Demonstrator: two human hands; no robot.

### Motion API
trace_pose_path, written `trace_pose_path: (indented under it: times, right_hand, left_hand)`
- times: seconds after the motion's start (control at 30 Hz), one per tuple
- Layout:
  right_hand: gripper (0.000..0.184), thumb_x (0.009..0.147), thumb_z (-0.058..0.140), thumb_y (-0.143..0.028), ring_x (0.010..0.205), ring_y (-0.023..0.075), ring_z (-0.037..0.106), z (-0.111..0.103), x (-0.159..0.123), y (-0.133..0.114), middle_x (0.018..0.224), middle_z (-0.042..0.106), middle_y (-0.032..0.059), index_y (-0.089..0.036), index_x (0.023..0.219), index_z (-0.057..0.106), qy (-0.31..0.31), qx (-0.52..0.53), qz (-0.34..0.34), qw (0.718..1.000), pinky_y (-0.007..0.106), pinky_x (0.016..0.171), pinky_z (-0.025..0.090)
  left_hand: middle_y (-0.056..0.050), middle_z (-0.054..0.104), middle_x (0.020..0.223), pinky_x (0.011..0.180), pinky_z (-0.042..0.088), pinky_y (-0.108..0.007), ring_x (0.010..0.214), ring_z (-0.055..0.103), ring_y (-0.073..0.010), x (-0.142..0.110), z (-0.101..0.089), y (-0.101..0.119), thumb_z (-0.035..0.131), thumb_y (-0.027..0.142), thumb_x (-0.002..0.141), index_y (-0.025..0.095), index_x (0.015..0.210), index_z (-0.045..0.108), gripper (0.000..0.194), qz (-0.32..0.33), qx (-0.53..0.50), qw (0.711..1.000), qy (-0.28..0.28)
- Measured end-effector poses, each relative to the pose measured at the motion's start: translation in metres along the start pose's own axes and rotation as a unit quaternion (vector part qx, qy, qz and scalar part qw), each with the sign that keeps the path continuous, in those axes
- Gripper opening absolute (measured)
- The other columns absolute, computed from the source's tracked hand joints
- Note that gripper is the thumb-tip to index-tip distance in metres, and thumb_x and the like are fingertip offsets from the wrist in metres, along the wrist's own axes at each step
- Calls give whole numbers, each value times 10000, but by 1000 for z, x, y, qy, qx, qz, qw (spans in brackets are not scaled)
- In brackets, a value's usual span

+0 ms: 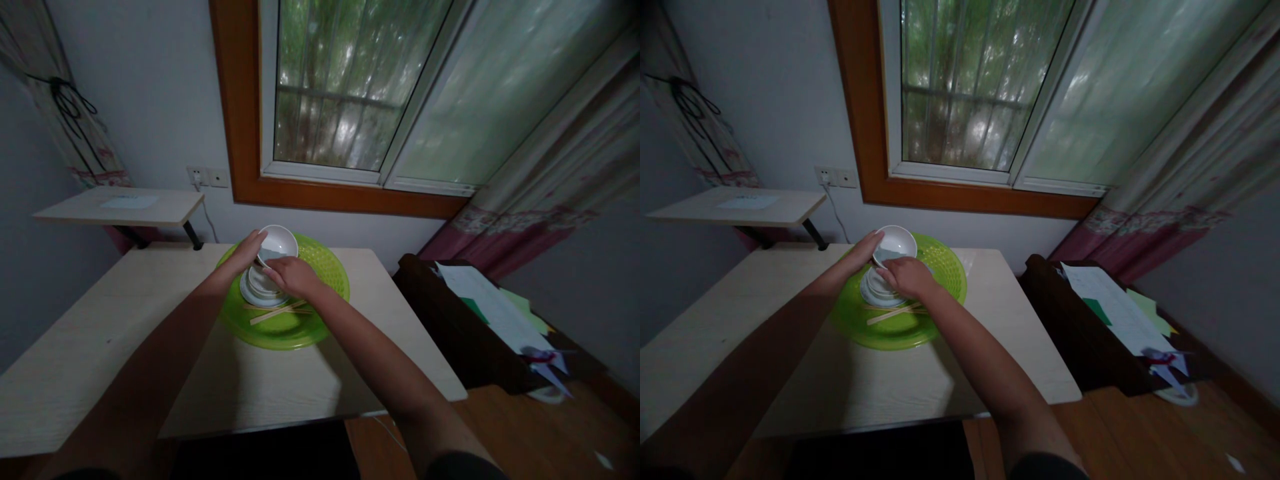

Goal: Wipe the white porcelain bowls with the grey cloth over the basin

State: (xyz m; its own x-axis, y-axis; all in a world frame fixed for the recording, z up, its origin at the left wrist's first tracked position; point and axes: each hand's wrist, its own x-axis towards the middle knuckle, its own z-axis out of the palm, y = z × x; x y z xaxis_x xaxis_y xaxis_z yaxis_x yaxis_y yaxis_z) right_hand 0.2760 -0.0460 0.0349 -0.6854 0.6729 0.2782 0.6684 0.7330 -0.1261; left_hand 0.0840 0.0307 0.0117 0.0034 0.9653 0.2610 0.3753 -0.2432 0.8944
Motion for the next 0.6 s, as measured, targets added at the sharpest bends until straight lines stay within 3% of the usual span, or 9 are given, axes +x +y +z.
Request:
trace_pose_path:
  times: [0.13, 0.37, 0.6]
  right_hand:
    - [590, 1086, 374, -542, 1149, 281, 698, 5, -9, -2, 1283, 718, 181, -155, 1513, 501, 5, -32, -29, 999, 389, 1001, 492]
    - [663, 1053, 446, -574, 1264, 293, 650, 10, -10, -4, 1402, 649, 206, -91, 1506, 478, 10, -32, -62, 998, 417, 1102, 458]
    - [745, 1019, 485, -617, 1495, 308, 431, 21, -6, 2, 1606, 441, 207, -66, 1521, 484, 22, -81, -65, 994, 459, 1247, 310]
  left_hand:
    - [-112, 703, 1180, 1072, 455, -406, 1129, 624, -282, -5, 0, -2, 464, 565, 907, 197, 1036, 651, 433, 27, -14, 999, 10]
    - [-98, 716, 1142, 1097, 449, -415, 1136, 626, -291, -14, 1, 3, 480, 551, 904, 220, 978, 664, 386, 39, -17, 999, 31]
    - [-98, 730, 1120, 1105, 451, -395, 1104, 639, -277, -13, 3, 4, 536, 474, 889, 217, 928, 663, 290, 40, -47, 998, 11]
